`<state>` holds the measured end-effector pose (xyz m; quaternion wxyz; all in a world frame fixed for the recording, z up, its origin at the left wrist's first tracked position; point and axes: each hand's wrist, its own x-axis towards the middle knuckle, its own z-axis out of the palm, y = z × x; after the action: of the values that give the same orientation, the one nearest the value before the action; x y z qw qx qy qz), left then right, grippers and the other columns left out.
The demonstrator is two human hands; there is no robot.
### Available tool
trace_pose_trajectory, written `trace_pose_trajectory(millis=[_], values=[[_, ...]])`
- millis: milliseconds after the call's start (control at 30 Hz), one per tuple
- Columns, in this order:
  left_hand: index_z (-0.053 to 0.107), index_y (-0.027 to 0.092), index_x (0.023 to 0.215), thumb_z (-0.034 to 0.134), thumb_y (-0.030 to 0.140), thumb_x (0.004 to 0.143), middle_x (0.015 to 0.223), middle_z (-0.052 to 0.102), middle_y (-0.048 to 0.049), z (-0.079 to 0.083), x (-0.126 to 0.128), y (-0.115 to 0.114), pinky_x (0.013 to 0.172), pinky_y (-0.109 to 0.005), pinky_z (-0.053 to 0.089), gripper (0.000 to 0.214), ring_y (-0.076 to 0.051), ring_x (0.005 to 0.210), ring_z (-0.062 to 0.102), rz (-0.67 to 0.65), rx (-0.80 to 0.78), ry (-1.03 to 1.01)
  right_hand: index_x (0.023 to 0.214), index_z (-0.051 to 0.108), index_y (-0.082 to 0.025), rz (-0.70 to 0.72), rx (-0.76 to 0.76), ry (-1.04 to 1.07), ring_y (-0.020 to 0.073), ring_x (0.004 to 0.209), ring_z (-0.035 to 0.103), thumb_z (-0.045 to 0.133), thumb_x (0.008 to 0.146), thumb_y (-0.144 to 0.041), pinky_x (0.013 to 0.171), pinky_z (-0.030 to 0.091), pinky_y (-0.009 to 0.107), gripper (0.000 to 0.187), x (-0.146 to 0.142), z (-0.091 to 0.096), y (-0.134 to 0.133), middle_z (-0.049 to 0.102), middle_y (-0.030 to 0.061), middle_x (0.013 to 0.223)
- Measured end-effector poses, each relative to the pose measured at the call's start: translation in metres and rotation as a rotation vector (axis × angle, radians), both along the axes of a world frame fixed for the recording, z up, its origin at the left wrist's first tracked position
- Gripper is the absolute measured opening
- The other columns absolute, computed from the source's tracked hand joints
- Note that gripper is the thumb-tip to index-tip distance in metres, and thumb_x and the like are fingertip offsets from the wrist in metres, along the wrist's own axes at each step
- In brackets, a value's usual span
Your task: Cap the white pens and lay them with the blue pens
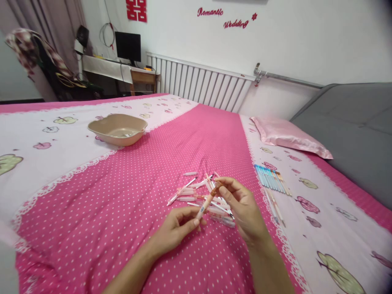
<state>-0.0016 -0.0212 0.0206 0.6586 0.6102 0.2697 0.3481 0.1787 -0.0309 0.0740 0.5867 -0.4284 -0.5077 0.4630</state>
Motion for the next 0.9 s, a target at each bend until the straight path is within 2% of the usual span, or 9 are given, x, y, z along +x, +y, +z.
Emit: trace_pose_trajectory(millis=[400,633,800,900], values=[[0.067,0.020,0.104,0.059,0.035,0.082,0.086,0.066,-0.0037,-0.003,0.000,0.000,0.070,-0.024,0.041,0.028,-0.012,0.073,0.053,-0.004,-0.012,-0.008,0.101,0.063,-0.025,-0.014,0.028,-0.369,0.0161,0.094,0.062,0.058,0.084,-0.034,0.083,0.048,0.028,0.020,0.002,0.011,-0.008,0.067,0.0022,0.097],[0.068,0.019,0.102,0.061,0.036,0.080,0.083,0.066,-0.0039,0.001,0.000,-0.001,0.067,-0.024,0.041,0.028,-0.013,0.070,0.053,0.016,-0.005,-0.007,0.096,0.062,-0.022,-0.048,-0.015,-0.381,0.0182,0.090,0.061,0.057,0.084,-0.039,0.079,0.049,0.031,0.022,-0.004,0.012,-0.011,0.065,0.0040,0.093],[0.069,0.018,0.098,0.063,0.036,0.079,0.080,0.068,-0.0041,-0.001,0.000,-0.002,0.062,-0.023,0.040,0.027,-0.012,0.065,0.054,0.029,-0.058,-0.040,0.112,0.056,-0.024,-0.063,-0.022,-0.349,0.0188,0.095,0.060,0.060,0.081,-0.039,0.082,0.048,0.032,0.034,-0.003,0.011,-0.011,0.062,0.0048,0.100],[0.067,0.018,0.100,0.065,0.034,0.077,0.084,0.070,-0.0060,-0.002,0.001,0.000,0.060,-0.022,0.042,0.027,-0.012,0.066,0.057,0.085,-0.086,-0.082,0.110,0.055,-0.023,-0.068,-0.042,-0.365,0.0178,0.090,0.060,0.063,0.079,-0.039,0.079,0.049,0.031,0.036,-0.004,0.011,-0.010,0.061,0.0039,0.096]])
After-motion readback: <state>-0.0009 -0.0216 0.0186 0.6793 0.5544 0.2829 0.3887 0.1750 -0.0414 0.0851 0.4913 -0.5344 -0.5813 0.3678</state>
